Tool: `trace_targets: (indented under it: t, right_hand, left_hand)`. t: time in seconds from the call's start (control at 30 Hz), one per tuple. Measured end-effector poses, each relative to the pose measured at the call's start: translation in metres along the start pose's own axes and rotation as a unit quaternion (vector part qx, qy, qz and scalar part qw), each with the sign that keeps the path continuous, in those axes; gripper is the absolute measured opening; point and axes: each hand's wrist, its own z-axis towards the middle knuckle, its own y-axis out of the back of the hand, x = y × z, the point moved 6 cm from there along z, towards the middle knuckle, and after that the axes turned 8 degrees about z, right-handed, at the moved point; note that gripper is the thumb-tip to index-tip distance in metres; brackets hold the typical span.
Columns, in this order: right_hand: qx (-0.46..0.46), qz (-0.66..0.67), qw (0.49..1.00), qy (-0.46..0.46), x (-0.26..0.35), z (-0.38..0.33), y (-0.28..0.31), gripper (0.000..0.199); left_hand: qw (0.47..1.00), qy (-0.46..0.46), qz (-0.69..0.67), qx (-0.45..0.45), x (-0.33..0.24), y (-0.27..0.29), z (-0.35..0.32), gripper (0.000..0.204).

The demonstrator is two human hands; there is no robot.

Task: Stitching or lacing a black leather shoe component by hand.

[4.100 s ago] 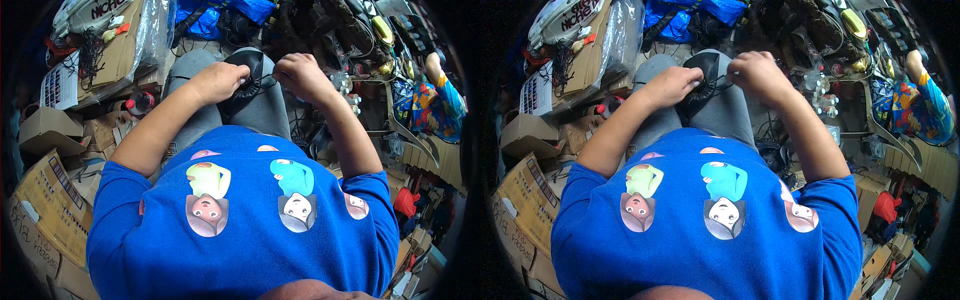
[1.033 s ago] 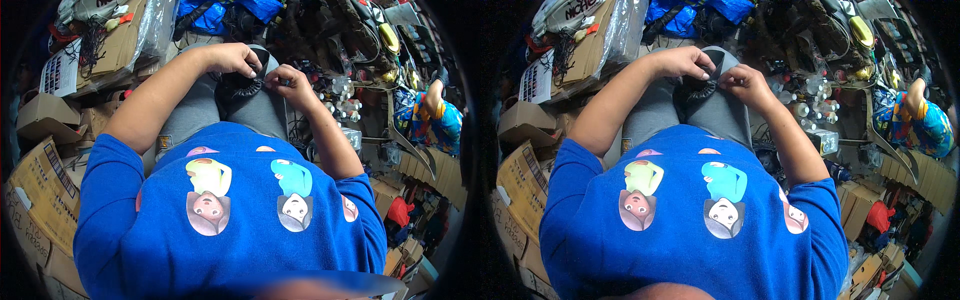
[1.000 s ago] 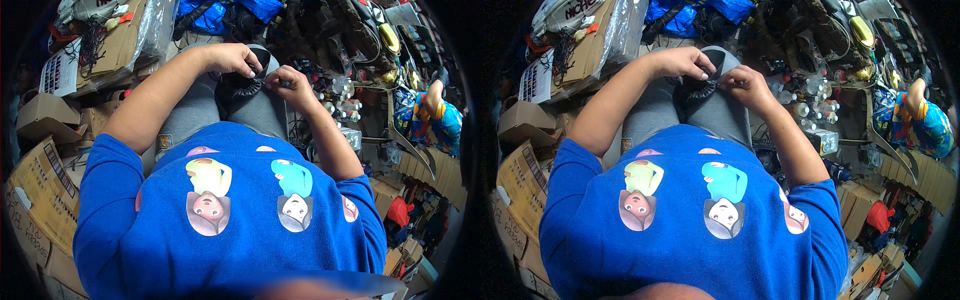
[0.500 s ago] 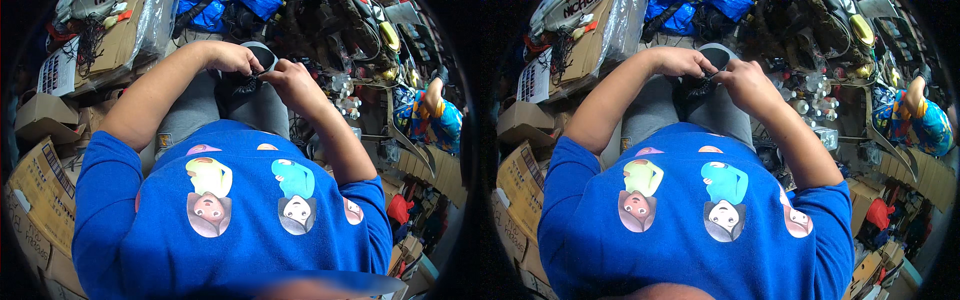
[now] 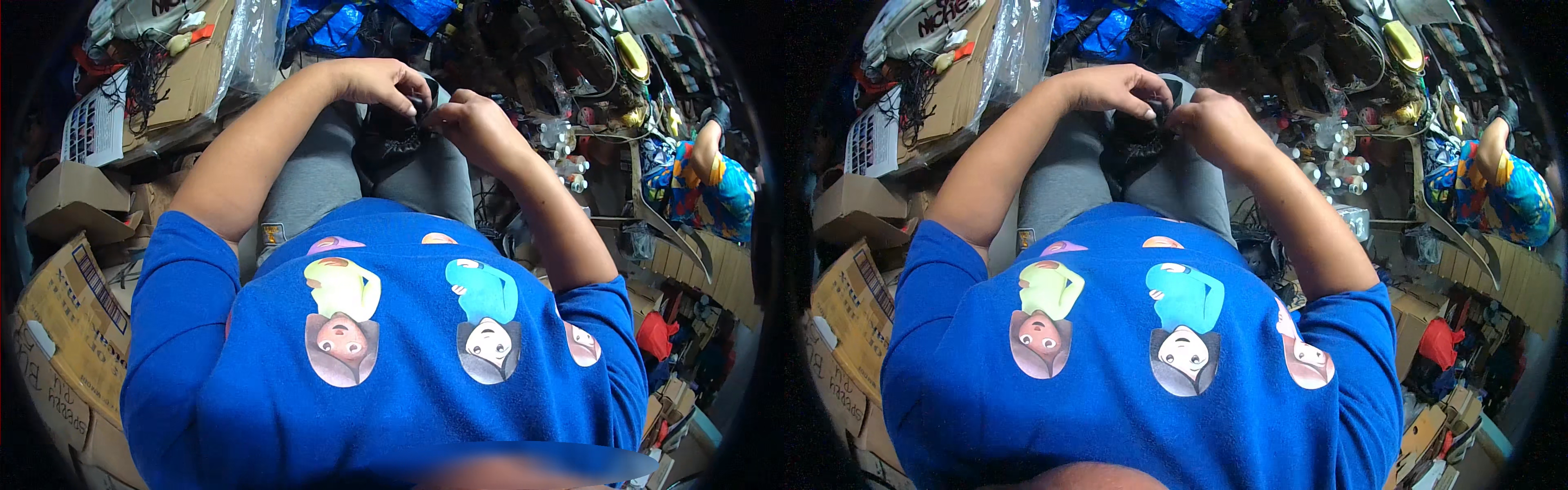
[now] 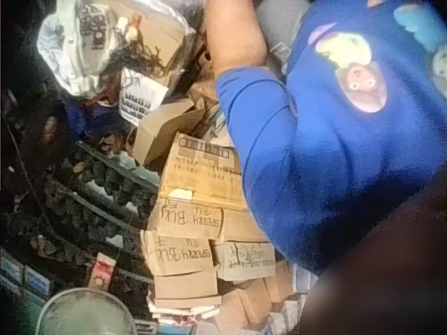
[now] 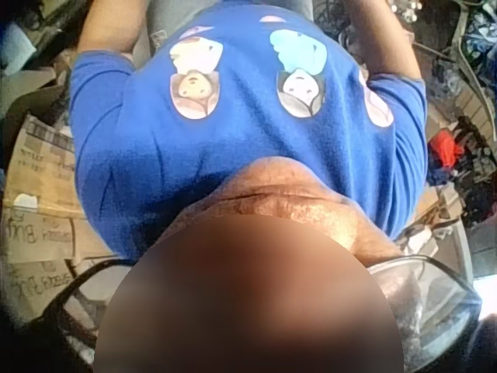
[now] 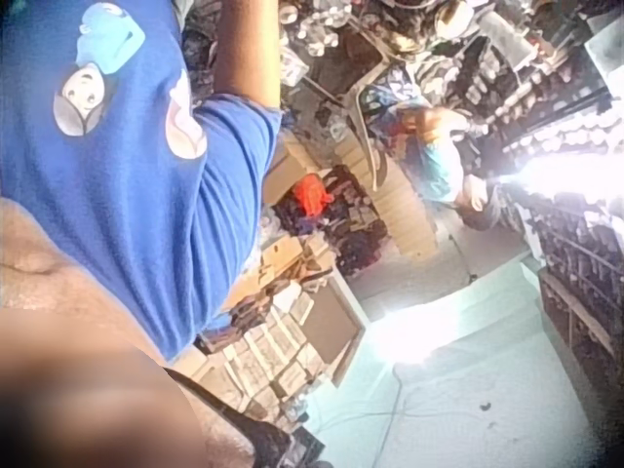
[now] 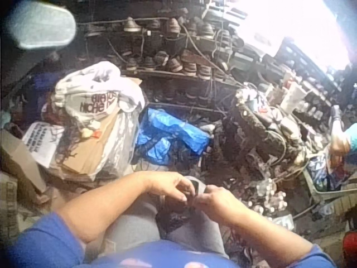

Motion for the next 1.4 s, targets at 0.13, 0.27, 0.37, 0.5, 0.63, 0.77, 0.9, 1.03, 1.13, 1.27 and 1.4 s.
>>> trace_targets:
  t: [0.13, 0.27, 0.37, 0.5, 0.63, 0.77, 0.9, 1.03, 1.13, 1.27, 1.4]
  right_hand:
    - [-0.033, 0.039, 0.999, 0.011, 0.004, -0.012, 0.002, 0.021]
    - [-0.046, 0.032, 0.998, 0.022, 0.006, -0.017, 0.002, 0.023]
    - [-0.058, 0.037, 0.998, 0.014, 0.006, -0.021, 0.001, 0.021]
    - [-0.08, 0.081, 0.993, -0.012, -0.002, -0.027, -0.005, 0.021]
    - [-0.077, 0.101, 0.992, -0.022, -0.006, -0.028, -0.006, 0.022]
    - [-0.043, 0.12, 0.992, -0.025, -0.008, -0.024, -0.006, 0.024]
    - [-0.018, 0.149, 0.988, -0.027, -0.015, -0.026, -0.006, 0.025]
    - [-0.03, 0.171, 0.984, -0.035, -0.016, -0.027, -0.008, 0.026]
    - [-0.042, 0.207, 0.975, -0.073, -0.023, -0.027, -0.012, 0.024]
    - [-0.078, 0.187, 0.978, -0.052, -0.022, -0.03, -0.014, 0.022]
    - [-0.114, 0.13, 0.984, -0.041, -0.008, -0.035, -0.013, 0.022]
  left_hand:
    - [0.998, 0.07, 0.0, 0.002, -0.007, -0.005, -0.003, 0.03]
    - [0.996, 0.074, 0.046, -0.016, -0.011, -0.008, -0.003, 0.04]
    - [0.995, 0.093, 0.045, -0.004, -0.015, -0.008, -0.006, 0.043]
    - [0.996, 0.086, 0.008, -0.012, -0.007, -0.008, -0.004, 0.034]
    - [0.993, 0.116, 0.001, -0.026, -0.004, -0.01, 0.001, 0.024]
    - [0.996, 0.082, 0.045, -0.015, -0.004, -0.01, 0.006, 0.023]
    - [0.997, 0.082, 0.008, -0.015, 0.006, -0.011, 0.008, 0.022]
    - [0.994, 0.09, -0.058, -0.024, 0.012, -0.014, 0.005, 0.022]
    - [0.991, 0.106, -0.079, -0.024, 0.011, -0.015, 0.003, 0.024]
    - [0.992, 0.097, -0.08, -0.002, 0.011, -0.015, 0.002, 0.032]
    - [0.993, 0.097, -0.055, 0.031, 0.006, -0.016, -0.001, 0.036]
